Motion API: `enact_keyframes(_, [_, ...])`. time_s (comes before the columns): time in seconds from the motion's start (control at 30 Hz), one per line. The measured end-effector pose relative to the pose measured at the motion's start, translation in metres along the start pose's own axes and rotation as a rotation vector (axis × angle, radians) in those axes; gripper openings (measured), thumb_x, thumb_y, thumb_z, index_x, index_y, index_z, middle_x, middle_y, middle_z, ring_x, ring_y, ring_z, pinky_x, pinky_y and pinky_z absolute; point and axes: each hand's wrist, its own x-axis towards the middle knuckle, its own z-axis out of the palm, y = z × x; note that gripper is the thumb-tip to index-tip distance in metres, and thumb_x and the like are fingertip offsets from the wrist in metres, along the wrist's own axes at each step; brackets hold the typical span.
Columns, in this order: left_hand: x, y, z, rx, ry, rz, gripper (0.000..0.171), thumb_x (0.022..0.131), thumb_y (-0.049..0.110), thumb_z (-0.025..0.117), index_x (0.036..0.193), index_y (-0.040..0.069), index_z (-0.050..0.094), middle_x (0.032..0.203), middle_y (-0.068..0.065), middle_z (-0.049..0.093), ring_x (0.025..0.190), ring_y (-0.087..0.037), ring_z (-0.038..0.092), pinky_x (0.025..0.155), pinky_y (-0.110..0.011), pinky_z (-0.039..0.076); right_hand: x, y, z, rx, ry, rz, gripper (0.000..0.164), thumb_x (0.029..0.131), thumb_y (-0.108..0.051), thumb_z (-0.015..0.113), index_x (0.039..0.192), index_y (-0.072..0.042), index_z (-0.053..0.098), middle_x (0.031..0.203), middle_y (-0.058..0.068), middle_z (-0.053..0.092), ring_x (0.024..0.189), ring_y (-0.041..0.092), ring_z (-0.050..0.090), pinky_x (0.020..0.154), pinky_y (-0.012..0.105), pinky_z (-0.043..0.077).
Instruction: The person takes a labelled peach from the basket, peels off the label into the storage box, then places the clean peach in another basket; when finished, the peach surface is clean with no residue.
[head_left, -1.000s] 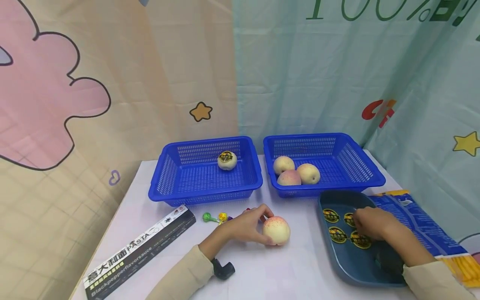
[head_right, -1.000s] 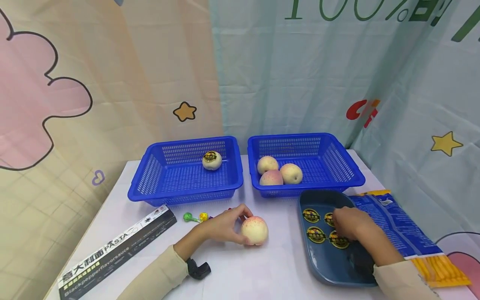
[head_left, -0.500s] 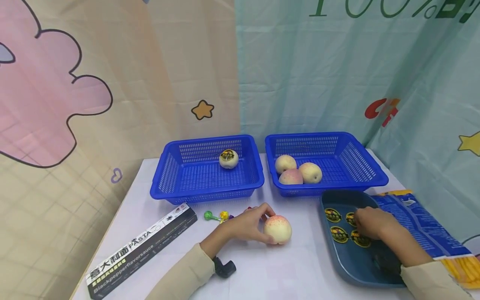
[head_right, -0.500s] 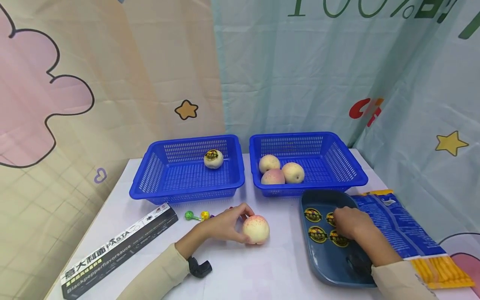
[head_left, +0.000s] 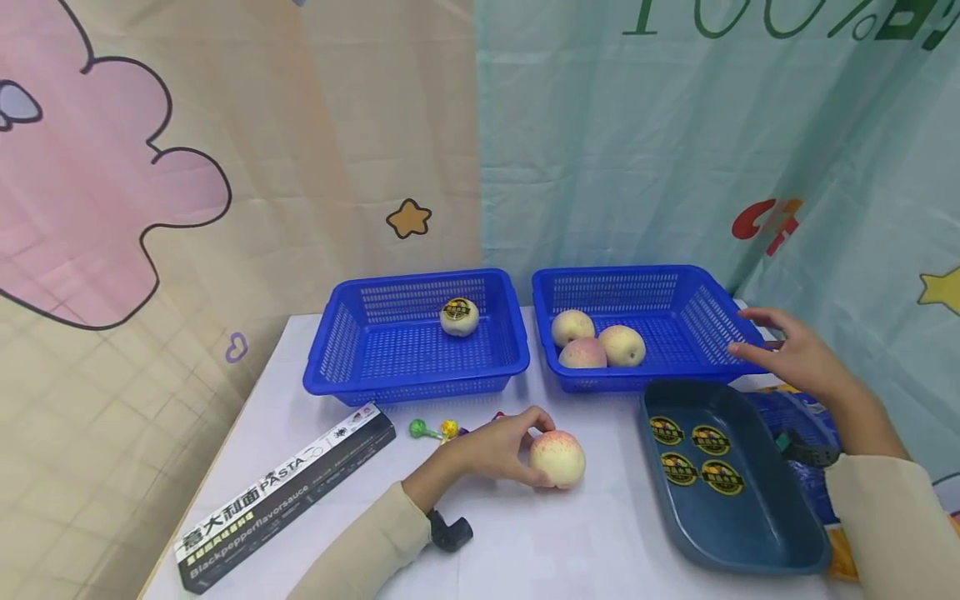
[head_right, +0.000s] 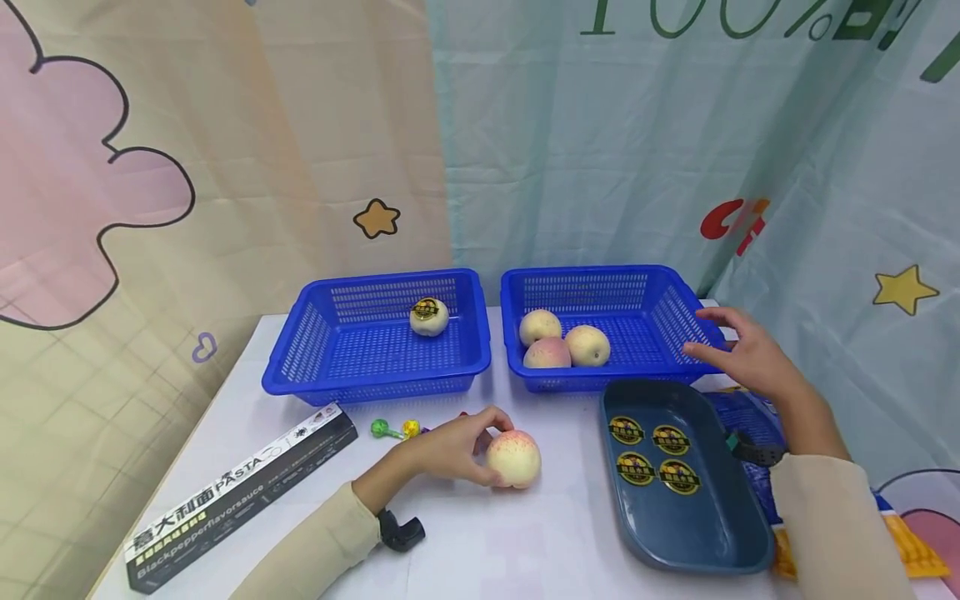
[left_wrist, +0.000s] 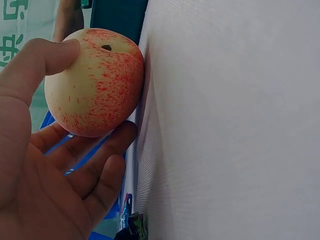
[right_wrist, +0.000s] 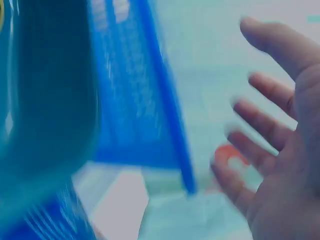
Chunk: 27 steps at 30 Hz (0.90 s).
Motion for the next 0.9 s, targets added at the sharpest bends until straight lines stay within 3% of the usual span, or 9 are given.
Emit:
enact_keyframes(0.1, [0.003,-0.002,0.002,0.040,-0.016,0.070,0.068,0.080,0.024,0.087,0.137,0.018,0.052,0.133,0.004,0.056,0.108,-0.007,0.061,0.092,-0.023,0.049,0.010,0.021,-0.002,-0.032,-0.102,0.099,0.098,0.096,-0.044,0.067,0.159,0.002,0.007,0.158,0.039,0.005,0.137,0.066,0.013,0.093,0.084,0.024])
enact_keyframes(0.17, [0.006,0.000,0.003,0.081,-0.005,0.114,0.069,0.079,0.024,0.087,0.139,0.018,0.053,0.131,0.005,0.057,0.103,-0.005,0.060,0.088,-0.022,0.051,0.013,0.032,-0.001,-0.045,-0.174,0.146,0.107,0.095,-0.049,0.066,0.159,0.000,-0.005,0.157,0.041,-0.003,0.135,0.069,0.009,0.091,0.086,0.022])
enact_keyframes(0.27, [0.012,0.011,0.000,0.104,0.071,0.157,0.072,0.077,0.023,0.087,0.140,0.018,0.053,0.130,0.004,0.058,0.098,-0.003,0.059,0.084,-0.025,0.054,0.014,0.043,0.001,-0.001,-0.208,0.171,0.108,0.097,-0.048,0.064,0.158,-0.002,-0.012,0.155,0.044,-0.001,0.132,0.071,0.014,0.092,0.084,0.025])
enact_keyframes(0.37, [0.029,0.033,-0.013,0.082,0.217,0.195,0.075,0.077,0.020,0.087,0.142,0.015,0.051,0.130,0.000,0.057,0.096,-0.007,0.060,0.082,-0.031,0.056,0.015,0.049,0.001,0.030,-0.204,0.159,0.104,0.099,-0.045,0.062,0.158,-0.005,-0.013,0.152,0.047,0.005,0.128,0.071,0.021,0.092,0.083,0.029])
enact_keyframes(0.47, [0.059,0.061,-0.033,0.076,0.345,0.201,0.075,0.077,0.018,0.087,0.143,0.014,0.050,0.133,-0.003,0.055,0.101,-0.013,0.060,0.082,-0.032,0.057,0.015,0.051,0.000,0.053,-0.205,0.148,0.100,0.101,-0.042,0.061,0.159,-0.008,-0.013,0.150,0.048,0.011,0.125,0.070,0.027,0.092,0.081,0.033])
enact_keyframes(0.53, [0.085,0.077,-0.046,0.111,0.381,0.168,0.074,0.078,0.023,0.086,0.144,0.016,0.050,0.131,-0.002,0.054,0.104,-0.014,0.059,0.080,-0.029,0.056,0.016,0.051,-0.002,0.052,-0.210,0.162,0.100,0.100,-0.044,0.060,0.159,-0.010,-0.014,0.149,0.049,0.014,0.124,0.070,0.030,0.091,0.079,0.036])
enact_keyframes(0.7, [0.150,0.098,-0.059,0.292,0.315,0.026,0.073,0.080,0.034,0.084,0.144,0.024,0.050,0.125,0.003,0.053,0.101,-0.010,0.056,0.074,-0.025,0.051,0.016,0.046,-0.003,0.034,-0.228,0.196,0.103,0.099,-0.048,0.061,0.159,-0.010,-0.014,0.147,0.049,0.019,0.123,0.068,0.033,0.090,0.077,0.040])
enact_keyframes(0.8, [0.180,0.103,-0.054,0.515,0.244,-0.040,0.071,0.083,0.039,0.081,0.145,0.028,0.048,0.125,0.005,0.052,0.100,-0.009,0.054,0.080,-0.028,0.049,0.016,0.043,-0.004,0.024,-0.227,0.195,0.103,0.098,-0.049,0.061,0.159,-0.008,-0.011,0.145,0.049,0.023,0.123,0.067,0.035,0.090,0.075,0.042])
enact_keyframes(0.9, [0.201,0.110,-0.043,0.760,0.165,-0.056,0.067,0.087,0.042,0.077,0.146,0.035,0.047,0.128,0.007,0.051,0.103,-0.010,0.054,0.088,-0.031,0.047,0.015,0.043,-0.004,0.005,-0.228,0.212,0.105,0.097,-0.051,0.062,0.159,-0.008,-0.011,0.145,0.049,0.024,0.122,0.067,0.035,0.090,0.075,0.041])
